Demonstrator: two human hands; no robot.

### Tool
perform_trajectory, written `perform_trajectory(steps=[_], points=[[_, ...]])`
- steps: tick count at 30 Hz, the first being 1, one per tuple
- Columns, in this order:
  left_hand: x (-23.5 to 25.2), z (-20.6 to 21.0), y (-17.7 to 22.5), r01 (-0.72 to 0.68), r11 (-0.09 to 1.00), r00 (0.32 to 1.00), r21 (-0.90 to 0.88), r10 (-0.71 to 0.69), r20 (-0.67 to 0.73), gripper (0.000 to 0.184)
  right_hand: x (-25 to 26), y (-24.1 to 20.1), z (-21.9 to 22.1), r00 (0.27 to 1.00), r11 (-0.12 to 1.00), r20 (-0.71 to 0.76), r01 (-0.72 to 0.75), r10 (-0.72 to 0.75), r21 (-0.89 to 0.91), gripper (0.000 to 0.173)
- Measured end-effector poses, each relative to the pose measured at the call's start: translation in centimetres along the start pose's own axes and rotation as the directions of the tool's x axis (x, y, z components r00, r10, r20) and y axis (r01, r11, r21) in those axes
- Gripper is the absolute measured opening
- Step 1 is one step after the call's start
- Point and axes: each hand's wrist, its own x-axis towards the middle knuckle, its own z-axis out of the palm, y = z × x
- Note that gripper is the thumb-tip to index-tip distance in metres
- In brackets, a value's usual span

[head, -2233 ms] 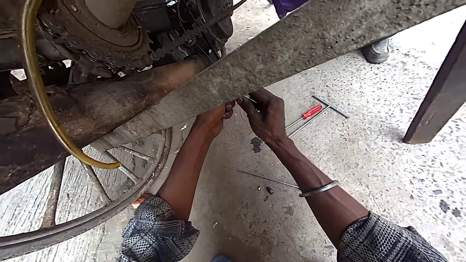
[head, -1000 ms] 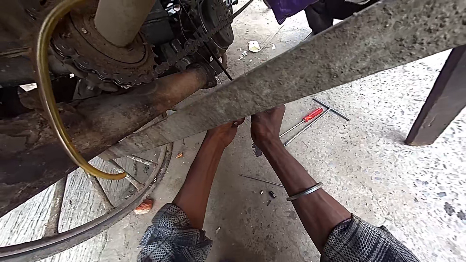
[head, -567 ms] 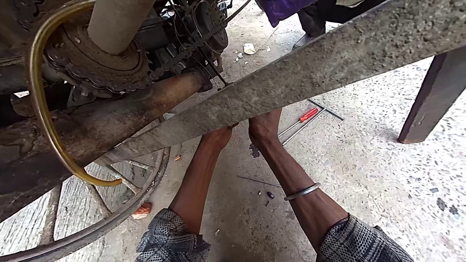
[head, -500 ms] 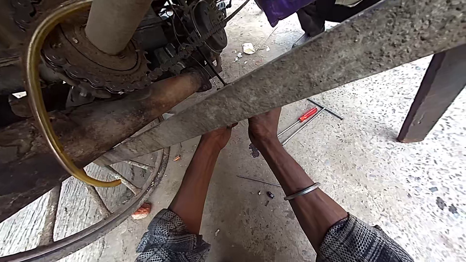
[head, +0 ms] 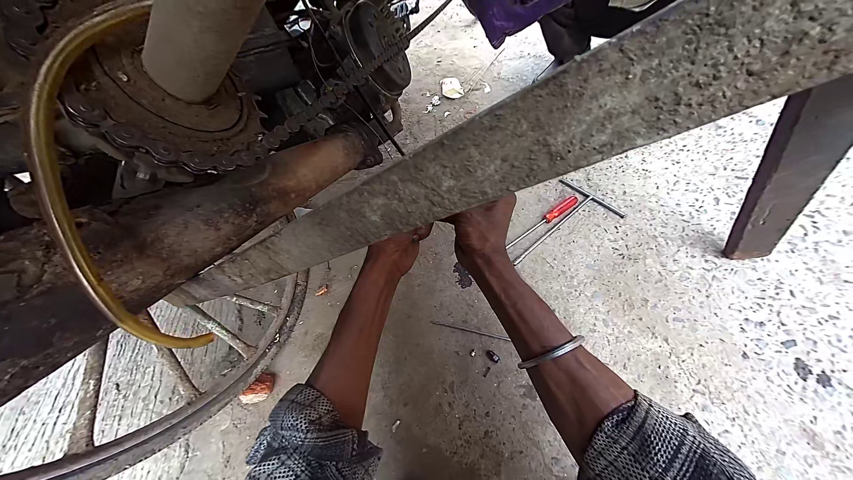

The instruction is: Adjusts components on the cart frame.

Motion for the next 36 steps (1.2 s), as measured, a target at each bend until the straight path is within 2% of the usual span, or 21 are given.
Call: perform_trajectory(steps=[4,7,9,11,13,16,19,22,24,28,30,33,36], points=[[-0.1,0.3,-0.3,0.017,0.999,1.000,-0.046,-0.018,-0.012,0.016,0.4,-0.3,0.4,0.991,0.988,0.055,0.125,-0.120,-0.089,0.020],[-0.1,-0.1,0.0,0.018,0.999,1.000,-0.051,-0.019,-0.015,0.016,1.0,-1.2,-0.1,0.981,0.969,0.166,0.131,-0.096,-0.208,0.020],[-0.3,0.1,0.3,0.035,0.999,0.999,-0.037,-0.036,-0.017,0.018,1.4,-1.5,-1.0,0.970,0.966,0.225,0.140,-0.090,-0.217,0.020],[-0.4,0.6,0.4,0.050,0.999,0.999,-0.018,-0.050,-0.013,0.022,2.0,-1.2,-1.8,0.951,0.959,0.268,0.208,-0.153,-0.191,0.021],[-0.3,0.7,0.4,0.054,0.998,0.999,-0.025,-0.054,-0.004,0.022,2.3,-1.0,-2.4,0.933,0.947,0.293,0.267,-0.208,-0.177,0.030],[-0.1,0.4,0.2,0.064,0.997,0.998,-0.040,-0.063,0.017,0.021,2.5,-1.1,-2.8,0.922,0.943,0.331,0.274,-0.201,-0.189,0.048],[0.0,0.1,0.0,0.070,0.995,0.997,-0.068,-0.068,0.038,0.026,2.0,-1.2,-3.1,0.913,0.937,0.364,0.276,-0.186,-0.212,0.047],[0.0,-0.5,0.0,0.061,0.996,0.991,-0.060,-0.053,0.120,0.021,1.8,-1.3,-3.3,0.901,0.922,0.401,0.285,-0.166,-0.260,0.045],[0.1,-0.8,0.0,0.052,0.998,0.989,-0.023,-0.048,0.139,0.017,2.1,-1.5,-3.6,0.872,0.859,0.467,0.345,-0.145,-0.379,0.046],[0.5,-1.2,-0.5,0.027,0.990,0.996,0.135,-0.037,0.079,0.013,3.0,-2.1,-3.9,0.824,0.677,0.564,0.448,-0.059,-0.584,0.042],[0.9,-1.0,-1.0,0.004,0.986,0.999,0.165,-0.012,0.050,0.012,3.2,-2.3,-3.7,0.825,0.636,0.561,0.465,-0.061,-0.615,0.036],[1.0,0.0,-1.6,0.011,0.993,1.000,0.121,-0.008,-0.020,0.011,2.7,-2.4,-3.4,0.869,0.583,0.490,0.429,-0.060,-0.690,0.026],[1.2,0.7,-2.3,0.032,0.997,0.998,0.070,-0.028,-0.063,0.012,2.5,-2.0,-3.4,0.932,0.631,0.361,0.261,0.033,-0.731,0.021]])
